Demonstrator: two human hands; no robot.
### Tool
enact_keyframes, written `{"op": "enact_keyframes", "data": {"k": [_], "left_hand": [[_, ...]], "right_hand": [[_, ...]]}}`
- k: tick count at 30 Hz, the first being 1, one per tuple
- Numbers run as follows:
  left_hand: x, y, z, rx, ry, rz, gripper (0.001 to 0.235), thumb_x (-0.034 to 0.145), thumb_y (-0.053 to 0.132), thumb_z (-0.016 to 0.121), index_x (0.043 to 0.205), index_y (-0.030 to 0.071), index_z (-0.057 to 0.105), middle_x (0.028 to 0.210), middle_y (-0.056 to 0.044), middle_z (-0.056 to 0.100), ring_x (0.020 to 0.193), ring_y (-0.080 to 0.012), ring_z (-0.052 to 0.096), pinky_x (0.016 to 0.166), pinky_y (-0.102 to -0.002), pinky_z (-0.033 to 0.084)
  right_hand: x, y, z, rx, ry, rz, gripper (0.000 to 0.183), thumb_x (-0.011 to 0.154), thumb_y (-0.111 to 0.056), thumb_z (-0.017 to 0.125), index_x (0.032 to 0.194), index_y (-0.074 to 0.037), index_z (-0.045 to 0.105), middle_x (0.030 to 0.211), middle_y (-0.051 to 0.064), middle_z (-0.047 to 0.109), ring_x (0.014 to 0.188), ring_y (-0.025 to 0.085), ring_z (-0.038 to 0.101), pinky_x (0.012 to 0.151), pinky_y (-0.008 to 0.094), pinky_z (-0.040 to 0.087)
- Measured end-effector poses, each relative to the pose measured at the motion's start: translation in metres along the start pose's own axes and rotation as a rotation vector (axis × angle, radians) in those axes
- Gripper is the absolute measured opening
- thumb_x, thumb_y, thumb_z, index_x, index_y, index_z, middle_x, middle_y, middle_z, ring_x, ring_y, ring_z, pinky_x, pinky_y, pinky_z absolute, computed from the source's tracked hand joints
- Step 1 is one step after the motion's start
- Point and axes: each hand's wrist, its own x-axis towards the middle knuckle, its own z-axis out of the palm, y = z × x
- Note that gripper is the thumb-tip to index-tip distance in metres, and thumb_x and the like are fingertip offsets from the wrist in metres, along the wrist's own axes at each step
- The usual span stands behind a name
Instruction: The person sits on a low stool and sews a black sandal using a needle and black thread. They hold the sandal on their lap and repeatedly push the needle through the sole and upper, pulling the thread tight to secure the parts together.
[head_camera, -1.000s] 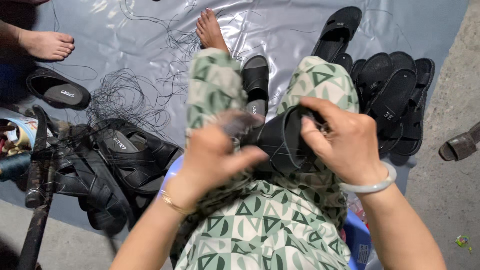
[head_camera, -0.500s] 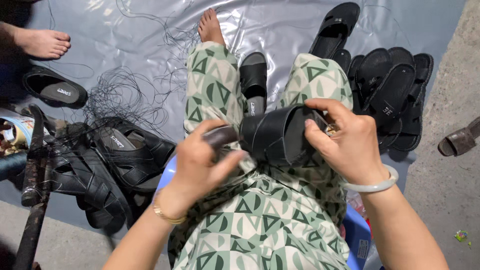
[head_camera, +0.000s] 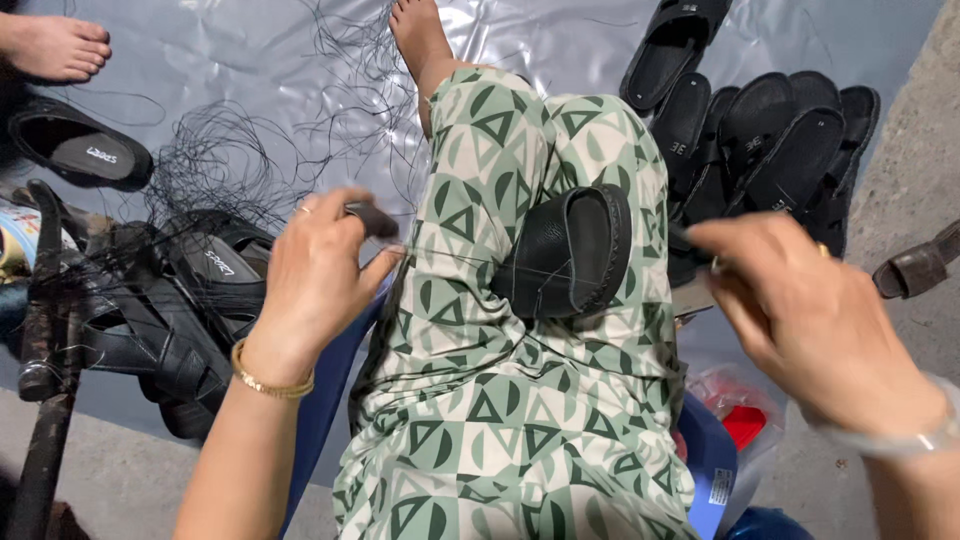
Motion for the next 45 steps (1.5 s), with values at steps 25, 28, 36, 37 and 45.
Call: {"op": "enact_keyframes", "data": {"k": [25, 28, 36, 37, 45], "left_hand": [[0.048, 0.078, 0.082, -0.268, 0.018, 0.43, 0.105, 0.07, 0.058, 0.078, 0.145, 0.019, 0.016, 0.142, -0.011, 0.043, 0.134, -0.026, 0.042, 0.112, -0.06, 0.017], [0.049, 0.08, 0.094, -0.236, 0.049, 0.429, 0.105, 0.069, 0.061, 0.078, 0.144, 0.017, 0.018, 0.138, -0.011, 0.044, 0.13, -0.0287, 0.044, 0.111, -0.06, 0.021], [0.047, 0.082, 0.1, -0.235, 0.072, 0.421, 0.109, 0.066, 0.065, 0.077, 0.145, 0.017, 0.019, 0.139, -0.01, 0.042, 0.128, -0.0281, 0.045, 0.111, -0.057, 0.024], [0.047, 0.083, 0.1, -0.234, 0.077, 0.423, 0.108, 0.066, 0.064, 0.078, 0.145, 0.018, 0.019, 0.138, -0.009, 0.043, 0.128, -0.0272, 0.045, 0.111, -0.057, 0.024], [0.051, 0.079, 0.1, -0.256, 0.04, 0.441, 0.103, 0.068, 0.065, 0.073, 0.143, 0.016, 0.023, 0.14, -0.011, 0.041, 0.129, -0.0293, 0.044, 0.109, -0.06, 0.024]], "right_hand": [[-0.024, -0.018, 0.004, -0.687, -0.108, -0.152, 0.061, 0.082, -0.031, 0.053, 0.138, -0.044, 0.034, 0.062, -0.003, 0.044, 0.033, 0.015, 0.053, 0.028, 0.03, 0.034], [-0.023, -0.022, 0.004, -0.759, -0.15, -0.113, 0.063, 0.079, -0.03, 0.053, 0.137, -0.045, 0.033, 0.065, -0.004, 0.046, 0.038, 0.014, 0.059, 0.03, 0.031, 0.041], [-0.013, 0.016, 0.025, -0.27, -0.047, -0.143, 0.053, 0.079, -0.03, 0.057, 0.13, -0.027, 0.043, 0.097, -0.008, 0.066, 0.05, 0.018, 0.064, 0.035, 0.039, 0.047], [-0.012, 0.024, 0.03, -0.226, -0.08, -0.159, 0.061, 0.078, -0.026, 0.058, 0.135, -0.03, 0.038, 0.091, -0.007, 0.065, 0.055, 0.018, 0.064, 0.038, 0.038, 0.047], [-0.003, 0.045, 0.053, -0.26, -0.088, -0.321, 0.081, 0.073, -0.016, 0.066, 0.141, -0.035, 0.027, 0.065, -0.006, 0.051, 0.045, 0.017, 0.053, 0.037, 0.036, 0.045]]}}
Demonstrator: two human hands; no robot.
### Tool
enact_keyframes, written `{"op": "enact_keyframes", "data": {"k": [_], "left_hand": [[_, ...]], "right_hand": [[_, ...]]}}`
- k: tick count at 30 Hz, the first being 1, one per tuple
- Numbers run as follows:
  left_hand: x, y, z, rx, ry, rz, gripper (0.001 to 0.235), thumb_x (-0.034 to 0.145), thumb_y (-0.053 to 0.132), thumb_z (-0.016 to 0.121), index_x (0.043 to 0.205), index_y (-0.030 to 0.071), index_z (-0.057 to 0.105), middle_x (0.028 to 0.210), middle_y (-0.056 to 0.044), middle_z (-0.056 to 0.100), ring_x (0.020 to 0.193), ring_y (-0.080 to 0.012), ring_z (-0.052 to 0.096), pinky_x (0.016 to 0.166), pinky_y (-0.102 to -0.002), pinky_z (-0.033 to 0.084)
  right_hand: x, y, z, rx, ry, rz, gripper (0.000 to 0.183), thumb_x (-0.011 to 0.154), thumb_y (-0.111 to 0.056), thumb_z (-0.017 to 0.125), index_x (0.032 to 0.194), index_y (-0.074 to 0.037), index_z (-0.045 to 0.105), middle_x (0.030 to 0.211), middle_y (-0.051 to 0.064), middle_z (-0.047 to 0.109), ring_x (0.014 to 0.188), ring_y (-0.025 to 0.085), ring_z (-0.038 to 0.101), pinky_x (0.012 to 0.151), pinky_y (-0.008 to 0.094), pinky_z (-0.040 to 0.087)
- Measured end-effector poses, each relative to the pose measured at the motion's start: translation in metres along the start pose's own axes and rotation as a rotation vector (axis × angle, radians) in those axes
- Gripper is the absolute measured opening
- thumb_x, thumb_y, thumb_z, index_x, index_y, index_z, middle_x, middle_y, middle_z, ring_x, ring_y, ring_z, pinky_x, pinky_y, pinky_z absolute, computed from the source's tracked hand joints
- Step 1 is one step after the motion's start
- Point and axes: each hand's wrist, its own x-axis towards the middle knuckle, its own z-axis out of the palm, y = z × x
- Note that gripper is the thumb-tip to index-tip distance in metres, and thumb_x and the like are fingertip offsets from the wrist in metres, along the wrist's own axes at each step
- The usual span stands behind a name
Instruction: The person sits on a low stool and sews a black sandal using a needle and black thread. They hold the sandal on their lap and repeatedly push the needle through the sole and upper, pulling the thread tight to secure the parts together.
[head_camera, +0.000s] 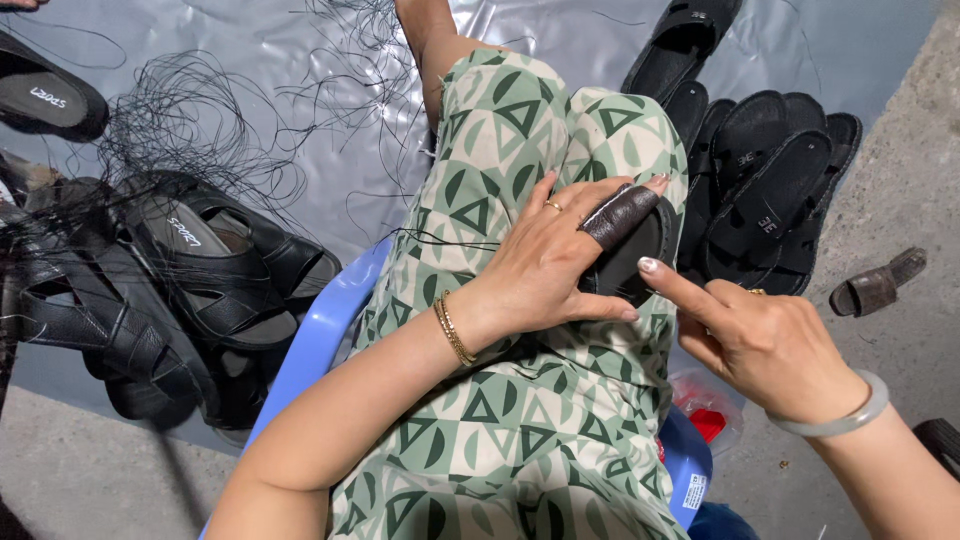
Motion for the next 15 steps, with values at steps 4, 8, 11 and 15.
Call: {"op": "enact_keyframes", "data": {"k": [4, 8, 11, 15], "left_hand": [[-0.001, -0.001, 0.0, -0.003, 0.006, -0.004, 0.103, 0.07, 0.063, 0.075, 0.144, 0.016, 0.022, 0.141, -0.01, 0.04, 0.131, -0.0285, 0.043, 0.111, -0.058, 0.024], [0.0, 0.0, 0.001, 0.02, 0.002, -0.011, 0.104, 0.071, 0.06, 0.079, 0.145, 0.017, 0.019, 0.141, -0.009, 0.04, 0.13, -0.0276, 0.043, 0.112, -0.057, 0.025], [-0.001, -0.002, 0.001, -0.001, 0.008, -0.003, 0.103, 0.072, 0.064, 0.074, 0.145, 0.019, 0.018, 0.141, -0.008, 0.039, 0.128, -0.028, 0.045, 0.112, -0.057, 0.024], [-0.002, -0.006, 0.001, -0.057, -0.011, 0.002, 0.099, 0.073, 0.062, 0.073, 0.144, 0.017, 0.02, 0.143, -0.011, 0.039, 0.133, -0.0297, 0.041, 0.113, -0.057, 0.022]], "right_hand": [[0.001, -0.001, -0.006, -0.092, 0.01, 0.002, 0.078, 0.074, -0.019, 0.064, 0.141, -0.036, 0.029, 0.061, -0.005, 0.045, 0.046, 0.016, 0.052, 0.036, 0.035, 0.042], [0.004, -0.004, -0.018, -0.311, -0.157, 0.046, 0.078, 0.079, -0.032, 0.056, 0.145, -0.044, 0.016, 0.054, -0.004, 0.045, 0.036, 0.017, 0.045, 0.032, 0.031, 0.037], [0.003, -0.003, -0.008, -0.135, 0.071, -0.015, 0.066, 0.08, -0.019, 0.059, 0.139, -0.037, 0.034, 0.052, -0.003, 0.039, 0.036, 0.016, 0.039, 0.03, 0.034, 0.038], [0.002, -0.009, 0.007, -0.136, 0.138, 0.02, 0.062, 0.085, -0.026, 0.059, 0.142, -0.033, 0.034, 0.059, 0.0, 0.037, 0.039, 0.022, 0.038, 0.031, 0.039, 0.035]]}}
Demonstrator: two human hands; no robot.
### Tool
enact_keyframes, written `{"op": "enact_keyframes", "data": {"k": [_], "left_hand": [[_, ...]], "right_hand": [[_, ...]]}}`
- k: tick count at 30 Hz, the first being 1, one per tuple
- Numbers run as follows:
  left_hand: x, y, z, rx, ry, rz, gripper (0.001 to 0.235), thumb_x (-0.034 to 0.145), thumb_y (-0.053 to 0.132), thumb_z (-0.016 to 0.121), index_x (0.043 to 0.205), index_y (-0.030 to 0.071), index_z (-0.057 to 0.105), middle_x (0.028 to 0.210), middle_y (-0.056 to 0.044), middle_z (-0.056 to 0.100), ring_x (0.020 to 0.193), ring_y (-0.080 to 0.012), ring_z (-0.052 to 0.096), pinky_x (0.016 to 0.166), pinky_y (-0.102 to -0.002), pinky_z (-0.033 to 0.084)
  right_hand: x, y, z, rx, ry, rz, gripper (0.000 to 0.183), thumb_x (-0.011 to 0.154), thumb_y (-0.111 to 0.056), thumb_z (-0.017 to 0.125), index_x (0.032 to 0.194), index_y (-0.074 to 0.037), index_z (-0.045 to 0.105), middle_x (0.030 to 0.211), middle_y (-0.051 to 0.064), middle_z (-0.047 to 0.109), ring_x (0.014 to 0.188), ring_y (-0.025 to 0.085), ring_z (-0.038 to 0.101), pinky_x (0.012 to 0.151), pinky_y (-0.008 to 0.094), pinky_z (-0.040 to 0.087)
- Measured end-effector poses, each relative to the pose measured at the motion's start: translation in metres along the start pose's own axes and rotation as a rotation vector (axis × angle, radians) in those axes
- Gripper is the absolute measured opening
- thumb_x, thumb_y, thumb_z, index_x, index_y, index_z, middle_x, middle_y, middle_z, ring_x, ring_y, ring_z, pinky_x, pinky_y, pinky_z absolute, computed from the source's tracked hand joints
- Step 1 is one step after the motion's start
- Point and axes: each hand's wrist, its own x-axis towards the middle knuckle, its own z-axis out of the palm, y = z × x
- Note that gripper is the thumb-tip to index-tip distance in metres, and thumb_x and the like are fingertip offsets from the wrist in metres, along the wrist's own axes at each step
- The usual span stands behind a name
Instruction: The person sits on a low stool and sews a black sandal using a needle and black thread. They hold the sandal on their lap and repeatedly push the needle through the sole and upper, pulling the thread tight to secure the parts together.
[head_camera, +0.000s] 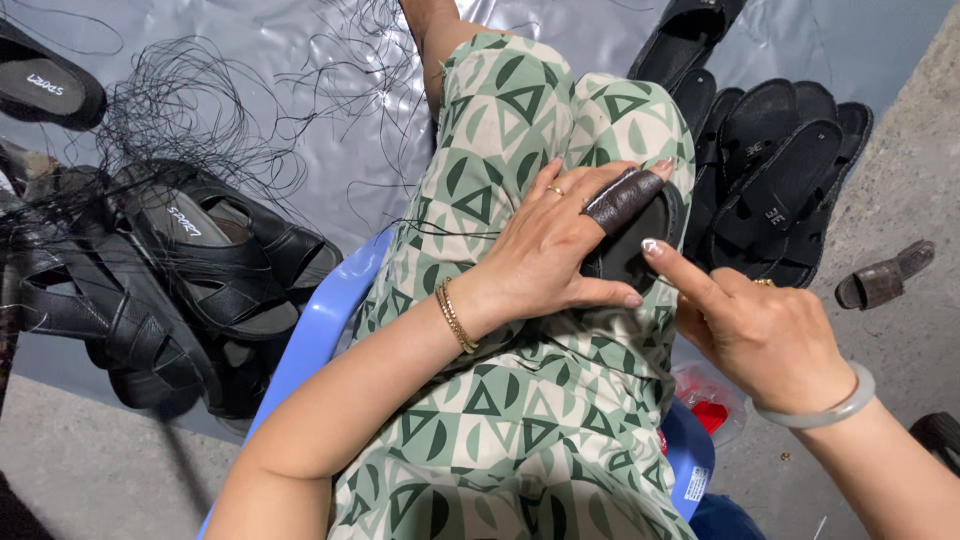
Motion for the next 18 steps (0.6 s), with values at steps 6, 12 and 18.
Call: {"op": "enact_keyframes", "data": {"k": [6, 12, 18], "left_hand": [[0.001, 0.004, -0.002, -0.004, 0.012, -0.009, 0.103, 0.073, 0.06, 0.077, 0.146, 0.022, 0.015, 0.142, -0.006, 0.039, 0.132, -0.0252, 0.043, 0.112, -0.055, 0.025], [-0.01, 0.017, -0.013, -0.018, 0.057, 0.012, 0.104, 0.074, 0.054, 0.08, 0.147, 0.017, 0.016, 0.15, -0.014, 0.03, 0.141, -0.0309, 0.036, 0.114, -0.06, 0.027], [-0.023, 0.033, -0.036, 0.304, 0.411, 0.396, 0.015, 0.088, -0.002, 0.058, 0.074, 0.002, 0.058, 0.103, -0.015, 0.059, 0.082, -0.0293, 0.059, 0.056, -0.037, 0.05]], "right_hand": [[0.003, -0.012, 0.0, -0.052, 0.065, 0.022, 0.059, 0.089, -0.02, 0.054, 0.143, -0.026, 0.03, 0.06, 0.001, 0.042, 0.036, 0.022, 0.041, 0.03, 0.036, 0.032], [0.001, -0.021, -0.008, 0.046, 0.102, 0.036, 0.06, 0.089, -0.015, 0.056, 0.141, -0.023, 0.027, 0.063, 0.001, 0.044, 0.041, 0.019, 0.045, 0.031, 0.036, 0.033], [0.0, -0.035, -0.025, 0.153, 0.095, 0.146, 0.058, 0.089, -0.024, 0.057, 0.141, -0.021, 0.032, 0.071, 0.001, 0.05, 0.054, 0.02, 0.053, 0.035, 0.039, 0.033]]}}
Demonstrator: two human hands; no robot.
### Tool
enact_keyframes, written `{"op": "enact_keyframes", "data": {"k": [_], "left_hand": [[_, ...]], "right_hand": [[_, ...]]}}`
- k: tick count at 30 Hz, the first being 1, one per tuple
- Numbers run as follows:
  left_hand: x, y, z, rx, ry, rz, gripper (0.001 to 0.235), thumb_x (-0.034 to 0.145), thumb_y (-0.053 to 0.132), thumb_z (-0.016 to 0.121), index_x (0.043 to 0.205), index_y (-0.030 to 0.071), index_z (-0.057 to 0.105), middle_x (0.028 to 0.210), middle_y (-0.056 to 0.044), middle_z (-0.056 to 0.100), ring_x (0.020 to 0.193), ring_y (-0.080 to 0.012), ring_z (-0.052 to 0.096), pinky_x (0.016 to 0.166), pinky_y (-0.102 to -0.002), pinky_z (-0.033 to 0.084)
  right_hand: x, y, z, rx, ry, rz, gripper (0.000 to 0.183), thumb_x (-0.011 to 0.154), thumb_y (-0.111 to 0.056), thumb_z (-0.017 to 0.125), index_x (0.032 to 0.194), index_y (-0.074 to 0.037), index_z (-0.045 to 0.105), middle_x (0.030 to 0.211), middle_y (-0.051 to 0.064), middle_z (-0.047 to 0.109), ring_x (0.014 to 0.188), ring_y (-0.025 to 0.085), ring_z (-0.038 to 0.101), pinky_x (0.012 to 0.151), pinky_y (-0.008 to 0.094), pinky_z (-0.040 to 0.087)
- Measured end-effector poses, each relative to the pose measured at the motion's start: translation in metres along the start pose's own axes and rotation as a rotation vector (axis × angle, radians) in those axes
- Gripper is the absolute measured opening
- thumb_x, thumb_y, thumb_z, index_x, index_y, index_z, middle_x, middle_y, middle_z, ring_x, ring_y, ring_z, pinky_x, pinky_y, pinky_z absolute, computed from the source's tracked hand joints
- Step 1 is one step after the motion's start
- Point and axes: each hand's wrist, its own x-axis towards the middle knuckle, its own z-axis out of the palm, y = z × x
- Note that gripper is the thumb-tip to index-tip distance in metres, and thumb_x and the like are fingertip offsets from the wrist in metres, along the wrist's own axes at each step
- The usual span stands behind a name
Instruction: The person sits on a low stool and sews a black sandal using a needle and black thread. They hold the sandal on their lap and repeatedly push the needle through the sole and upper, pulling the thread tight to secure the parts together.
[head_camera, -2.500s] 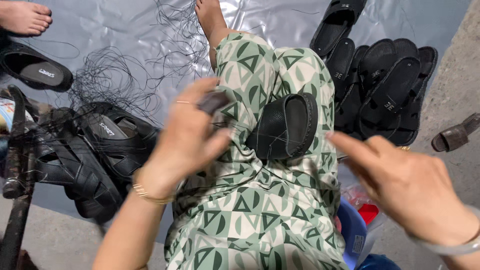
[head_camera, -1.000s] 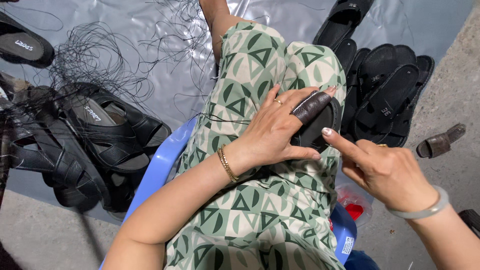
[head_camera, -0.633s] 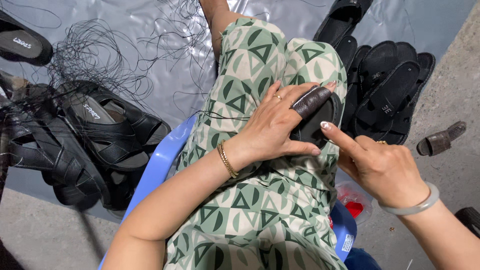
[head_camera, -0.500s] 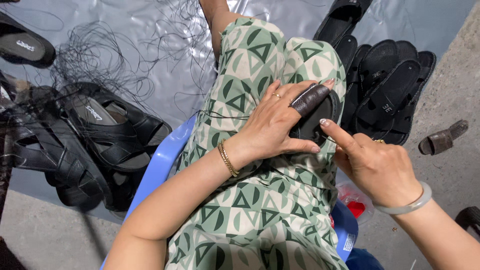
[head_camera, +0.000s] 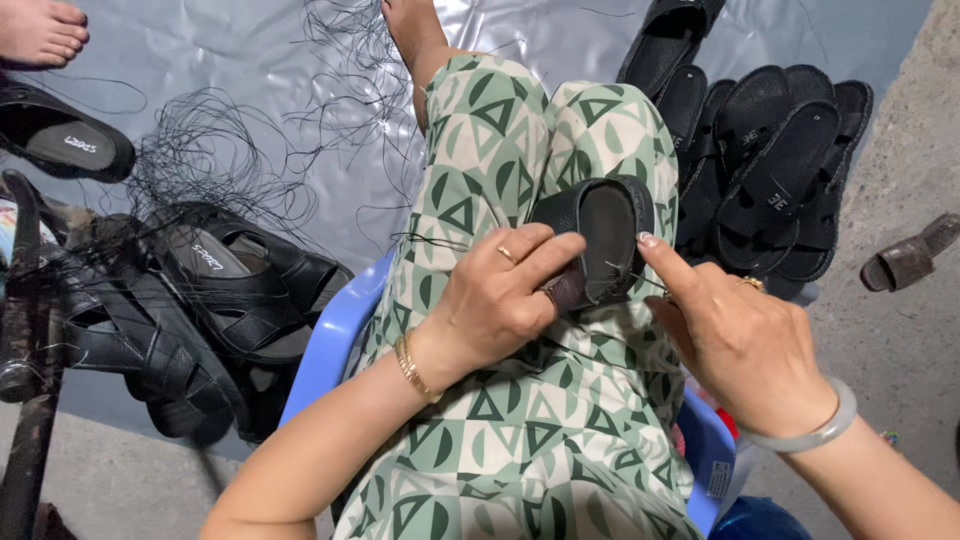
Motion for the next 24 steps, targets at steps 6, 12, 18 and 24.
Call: {"op": "enact_keyframes", "data": {"k": [6, 12, 18, 24], "left_hand": [[0.024, 0.005, -0.031, -1.255, -0.302, -0.451, 0.007, 0.084, 0.014, 0.065, 0.083, 0.008, 0.064, 0.107, -0.007, 0.064, 0.109, -0.0186, 0.057, 0.099, -0.033, 0.05], [0.027, 0.005, -0.005, -0.803, -0.41, -0.86, 0.028, 0.086, 0.007, 0.057, 0.113, 0.002, 0.051, 0.063, 0.001, 0.057, 0.047, -0.0078, 0.052, 0.043, -0.017, 0.046], [0.021, -0.002, -0.009, -1.125, -0.506, -1.053, 0.048, 0.084, 0.002, 0.056, 0.127, 0.002, 0.036, 0.06, -0.001, 0.052, 0.052, -0.0122, 0.061, 0.051, -0.022, 0.054], [0.012, -0.004, 0.012, -0.604, -0.358, -0.416, 0.051, 0.086, 0.005, 0.067, 0.131, 0.019, 0.045, 0.127, -0.008, 0.059, 0.112, -0.024, 0.064, 0.093, -0.03, 0.052]], "right_hand": [[0.0, -0.006, -0.002, 0.072, 0.116, -0.019, 0.051, 0.088, -0.011, 0.058, 0.137, -0.013, 0.04, 0.078, 0.004, 0.054, 0.061, 0.022, 0.056, 0.048, 0.036, 0.041], [0.003, -0.003, -0.005, 0.129, 0.117, -0.041, 0.053, 0.086, -0.014, 0.061, 0.136, -0.015, 0.042, 0.082, 0.002, 0.058, 0.064, 0.019, 0.059, 0.05, 0.036, 0.044], [0.0, 0.007, -0.015, -0.049, -0.024, -0.049, 0.061, 0.082, -0.027, 0.063, 0.138, -0.025, 0.039, 0.064, -0.002, 0.045, 0.044, 0.016, 0.049, 0.034, 0.036, 0.046], [-0.004, 0.013, -0.061, -0.306, -0.525, 0.251, 0.073, 0.082, -0.036, 0.043, 0.147, -0.049, 0.011, 0.069, -0.008, 0.054, 0.049, 0.021, 0.065, 0.038, 0.037, 0.051]]}}
